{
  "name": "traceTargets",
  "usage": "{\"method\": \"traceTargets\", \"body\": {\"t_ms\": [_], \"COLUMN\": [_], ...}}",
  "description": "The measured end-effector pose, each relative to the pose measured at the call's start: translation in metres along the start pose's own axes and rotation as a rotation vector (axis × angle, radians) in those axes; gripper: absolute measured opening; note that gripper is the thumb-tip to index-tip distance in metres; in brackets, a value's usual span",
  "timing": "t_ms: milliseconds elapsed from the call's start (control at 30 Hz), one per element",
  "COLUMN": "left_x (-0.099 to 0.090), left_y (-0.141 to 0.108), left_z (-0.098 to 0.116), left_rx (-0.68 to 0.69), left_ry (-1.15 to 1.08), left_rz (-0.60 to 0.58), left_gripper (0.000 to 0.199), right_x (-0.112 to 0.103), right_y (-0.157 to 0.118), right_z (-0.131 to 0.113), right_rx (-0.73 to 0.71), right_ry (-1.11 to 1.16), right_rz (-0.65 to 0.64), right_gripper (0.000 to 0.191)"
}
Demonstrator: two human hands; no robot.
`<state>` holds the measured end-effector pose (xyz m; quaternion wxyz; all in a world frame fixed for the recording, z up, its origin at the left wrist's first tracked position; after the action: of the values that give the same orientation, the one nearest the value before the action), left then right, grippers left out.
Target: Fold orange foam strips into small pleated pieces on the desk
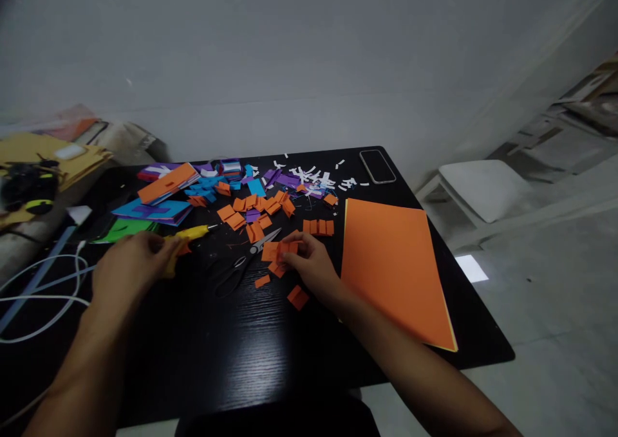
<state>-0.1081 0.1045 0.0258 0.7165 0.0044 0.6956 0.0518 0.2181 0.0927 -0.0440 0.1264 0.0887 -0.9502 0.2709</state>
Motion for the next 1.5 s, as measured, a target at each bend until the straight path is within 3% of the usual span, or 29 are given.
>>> {"method": "traceTargets", "body": {"t_ms": [67, 167, 233, 300, 367, 467, 600, 733, 900, 1000, 1167, 1500], "left_x": [-0.008, 0.003, 0.016, 0.027, 0.033, 0.021, -0.004, 0.016, 0.035, 0.037, 0.042, 0.036], "left_y": [0.001, 0.001, 0.005, 0.012, 0.018, 0.019, 0.003, -0.009, -0.015, -0.020, -0.028, -0.030], "left_z": [0.038, 0.101, 0.127, 0.139, 0.142, 0.136, 0.124, 0.105, 0.111, 0.120, 0.128, 0.129], "left_rx": [0.231, 0.567, 0.635, 0.645, 0.636, 0.602, 0.560, 0.284, 0.210, 0.217, 0.220, 0.225], "left_ry": [0.010, -0.011, 0.021, 0.044, 0.027, -0.112, -0.607, -1.060, -1.467, -1.530, -1.534, -1.490], "left_rz": [0.119, 0.094, 0.042, 0.001, -0.021, 0.055, 0.193, 0.125, 0.032, -0.046, -0.176, -0.070], "left_gripper": [0.042, 0.032, 0.034, 0.036, 0.038, 0.038, 0.026, 0.030, 0.043, 0.046, 0.030, 0.032], "right_x": [0.001, 0.001, 0.000, -0.002, -0.003, -0.001, 0.004, 0.006, 0.007, 0.005, 0.006, 0.009], "right_y": [0.000, 0.001, 0.002, 0.003, 0.004, 0.002, -0.001, -0.002, 0.000, 0.001, 0.002, -0.002], "right_z": [0.000, 0.000, 0.002, 0.003, 0.003, 0.000, -0.002, 0.000, 0.003, 0.004, 0.005, 0.001], "right_rx": [0.001, 0.003, 0.007, 0.009, 0.007, -0.016, -0.038, -0.039, -0.046, -0.049, -0.063, -0.121], "right_ry": [0.000, -0.006, -0.008, -0.005, -0.005, -0.006, -0.008, -0.025, -0.026, -0.043, -0.056, -0.051], "right_rz": [-0.004, -0.004, 0.006, 0.020, 0.026, 0.019, -0.012, -0.016, -0.029, -0.019, -0.033, -0.034], "right_gripper": [0.031, 0.031, 0.032, 0.033, 0.033, 0.032, 0.026, 0.026, 0.029, 0.029, 0.027, 0.018]}}
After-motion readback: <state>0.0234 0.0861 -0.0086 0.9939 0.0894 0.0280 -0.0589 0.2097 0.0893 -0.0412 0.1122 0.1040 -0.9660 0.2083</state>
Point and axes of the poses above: each hand's wrist, its own y-axis towards the middle knuckle, its own x-axis out of the palm, z = x × y, the point moved 8 cm from there along y, towards the middle knuckle, and after that the axes turned 14 degrees about x, right-handed, at the moved point
